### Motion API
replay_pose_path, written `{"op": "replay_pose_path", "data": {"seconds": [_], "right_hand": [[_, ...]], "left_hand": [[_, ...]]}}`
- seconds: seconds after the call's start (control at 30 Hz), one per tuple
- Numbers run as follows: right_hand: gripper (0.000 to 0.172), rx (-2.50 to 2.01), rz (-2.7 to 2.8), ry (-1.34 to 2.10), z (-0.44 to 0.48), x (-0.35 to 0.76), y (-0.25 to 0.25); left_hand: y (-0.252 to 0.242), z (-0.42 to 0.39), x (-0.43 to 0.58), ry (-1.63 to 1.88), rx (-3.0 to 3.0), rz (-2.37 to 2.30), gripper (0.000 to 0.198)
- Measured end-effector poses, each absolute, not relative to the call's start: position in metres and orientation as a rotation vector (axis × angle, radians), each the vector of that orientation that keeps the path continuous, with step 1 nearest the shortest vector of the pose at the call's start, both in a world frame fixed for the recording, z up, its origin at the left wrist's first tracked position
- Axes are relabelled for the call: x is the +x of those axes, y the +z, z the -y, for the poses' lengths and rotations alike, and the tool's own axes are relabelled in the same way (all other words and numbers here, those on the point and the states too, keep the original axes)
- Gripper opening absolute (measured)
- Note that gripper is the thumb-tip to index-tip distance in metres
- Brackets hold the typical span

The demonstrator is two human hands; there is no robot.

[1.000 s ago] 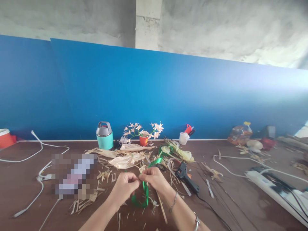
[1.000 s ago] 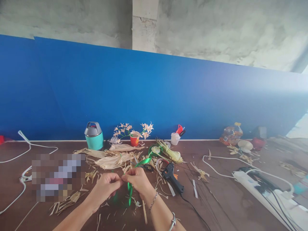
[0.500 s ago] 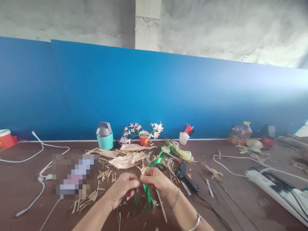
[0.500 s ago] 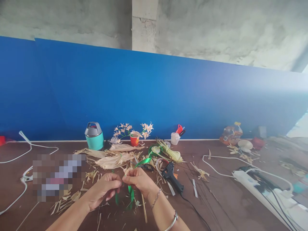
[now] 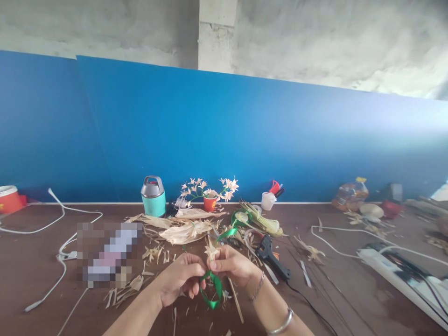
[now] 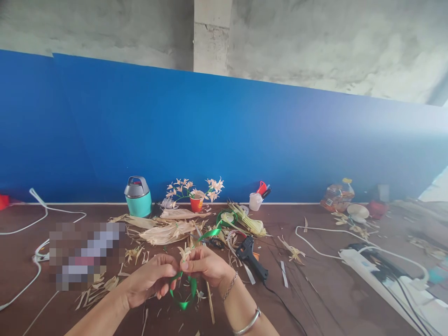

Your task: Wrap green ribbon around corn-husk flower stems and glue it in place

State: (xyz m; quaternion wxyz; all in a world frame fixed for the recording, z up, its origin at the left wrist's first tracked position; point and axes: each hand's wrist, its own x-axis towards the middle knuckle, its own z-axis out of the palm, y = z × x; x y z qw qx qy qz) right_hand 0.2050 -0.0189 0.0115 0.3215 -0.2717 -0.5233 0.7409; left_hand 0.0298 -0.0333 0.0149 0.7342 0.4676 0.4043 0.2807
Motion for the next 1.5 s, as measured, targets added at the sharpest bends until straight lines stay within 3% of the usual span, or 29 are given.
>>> {"op": "replay_pose_path", "data": {"seconds": [0.43, 0.83, 1.33, 1.5], "right_hand": [[0.033, -0.634, 1.329, 1.968, 0.014, 0.207, 0.003], [0.029, -0.823, 1.02, 1.921, 0.009, 0.206, -0.004], [0.023, -0.784, 0.94, 1.952, 0.007, 0.203, -0.009], [0.026, -0.74, 1.017, 1.94, 0.006, 0.209, -0.009]], "left_hand": [[0.022, 0.036, 0.03, 0.63, 1.183, -0.902, 0.021], [0.01, 0.036, 0.036, 0.956, 1.728, -1.129, 0.008], [0.009, 0.033, 0.036, 0.761, 1.453, -1.194, 0.018], [0.019, 0.036, 0.033, 0.711, 1.14, -0.98, 0.023]]}}
